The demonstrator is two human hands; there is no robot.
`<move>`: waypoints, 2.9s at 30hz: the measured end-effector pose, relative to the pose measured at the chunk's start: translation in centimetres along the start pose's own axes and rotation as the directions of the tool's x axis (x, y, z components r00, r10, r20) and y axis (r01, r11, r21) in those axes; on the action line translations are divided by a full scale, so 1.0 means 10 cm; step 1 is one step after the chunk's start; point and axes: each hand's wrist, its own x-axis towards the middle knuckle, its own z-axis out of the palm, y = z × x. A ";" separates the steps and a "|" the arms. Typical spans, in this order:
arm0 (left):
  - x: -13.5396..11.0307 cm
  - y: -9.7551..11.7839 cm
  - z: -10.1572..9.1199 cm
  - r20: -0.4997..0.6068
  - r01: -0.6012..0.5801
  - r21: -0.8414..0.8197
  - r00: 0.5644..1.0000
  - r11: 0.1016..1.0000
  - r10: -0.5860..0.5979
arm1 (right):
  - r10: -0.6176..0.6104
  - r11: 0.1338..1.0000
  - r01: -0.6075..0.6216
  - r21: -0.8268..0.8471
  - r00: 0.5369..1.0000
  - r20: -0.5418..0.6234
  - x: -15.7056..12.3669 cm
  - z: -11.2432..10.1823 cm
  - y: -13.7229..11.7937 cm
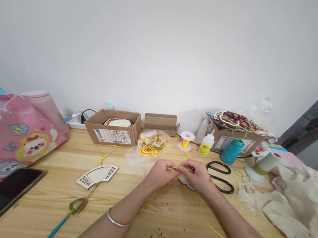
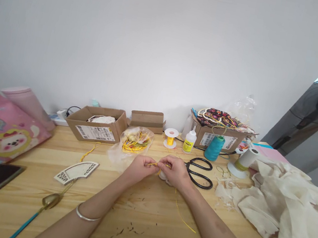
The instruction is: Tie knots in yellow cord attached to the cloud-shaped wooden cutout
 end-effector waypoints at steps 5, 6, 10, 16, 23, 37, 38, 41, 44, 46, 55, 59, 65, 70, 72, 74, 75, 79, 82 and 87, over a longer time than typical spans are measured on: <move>-0.01 0.03 -0.01 -0.001 0.023 -0.020 1.000 1.000 -0.023 | 0.006 1.000 -0.006 0.005 1.000 0.000 0.01 0.00 0.00; -0.01 0.04 -0.01 -0.007 0.028 -0.024 1.000 0.999 -0.029 | 0.009 1.000 -0.009 0.005 1.000 0.000 0.01 0.00 0.00; -0.01 0.04 -0.01 -0.015 0.039 -0.032 0.999 0.999 -0.039 | 0.002 1.000 -0.002 0.002 1.000 -0.007 0.00 0.00 -0.01; 0.00 0.04 -0.02 -0.038 0.024 -0.035 0.999 0.999 -0.026 | -0.016 1.000 0.015 -0.025 0.999 -0.045 0.01 -0.02 0.04; 0.00 0.05 -0.02 -0.059 0.040 -0.009 0.997 0.999 -0.040 | -0.018 0.998 0.013 -0.069 0.997 -0.079 0.02 -0.05 0.07; 0.01 0.06 -0.01 -0.065 0.067 -0.195 0.995 0.979 -0.081 | -0.017 0.995 0.003 -0.098 0.990 -0.142 0.00 -0.04 0.10; 0.01 0.06 -0.01 -0.044 0.066 -0.195 0.996 0.979 -0.075 | -0.018 0.995 0.002 -0.105 0.989 -0.146 0.00 -0.04 0.10; 0.01 0.05 -0.01 -0.017 0.050 -0.171 0.998 0.984 -0.053 | -0.019 0.993 0.002 -0.117 0.989 -0.150 0.01 -0.04 0.09; 0.01 0.05 -0.01 -0.016 0.054 -0.164 0.998 0.985 -0.057 | -0.024 0.993 0.007 -0.114 0.989 -0.148 0.01 -0.05 0.07; 0.01 0.05 -0.01 -0.010 0.060 -0.169 0.998 0.984 -0.063 | -0.029 0.994 0.014 -0.107 0.989 -0.146 0.01 -0.05 0.06; -0.01 0.09 -0.01 -0.008 0.054 -0.179 0.998 0.982 -0.056 | -0.041 0.994 0.025 -0.103 0.987 -0.154 0.02 -0.05 0.08; -0.01 0.08 -0.02 -0.023 0.026 -0.148 0.999 0.989 -0.029 | -0.036 0.995 0.021 -0.097 0.986 -0.162 0.02 -0.05 0.09; -0.02 0.10 -0.02 -0.015 0.014 -0.146 1.000 0.989 -0.016 | -0.047 0.995 0.032 -0.091 0.985 -0.167 0.01 -0.05 0.08; -0.01 0.10 -0.01 -0.031 0.015 -0.142 0.999 0.990 -0.019 | -0.030 0.997 0.020 -0.069 0.988 -0.152 0.01 -0.04 0.08; -0.01 0.09 -0.01 -0.024 0.020 -0.138 0.999 0.990 -0.024 | -0.029 0.998 0.020 -0.065 0.989 -0.147 0.01 -0.04 0.09; -0.01 0.08 -0.01 -0.016 0.029 -0.135 0.999 0.990 -0.031 | -0.032 0.998 0.024 -0.060 0.989 -0.147 0.01 -0.04 0.09; -0.01 0.08 -0.01 -0.014 0.034 -0.130 0.999 0.991 -0.036 | -0.033 0.998 0.025 -0.057 0.988 -0.150 0.01 -0.04 0.08; -0.01 0.09 -0.01 -0.019 0.035 -0.111 0.999 0.993 -0.037 | -0.029 0.999 0.025 -0.031 0.989 -0.145 0.01 -0.04 0.05; -0.01 0.10 -0.01 -0.033 0.007 -0.111 0.999 0.994 -0.011 | -0.021 1.000 0.021 0.003 0.995 -0.099 -0.01 -0.03 0.01; 0.00 0.08 -0.02 -0.041 -0.018 -0.090 0.999 0.996 0.014 | -0.008 1.000 0.008 0.013 0.999 -0.036 -0.01 -0.01 -0.02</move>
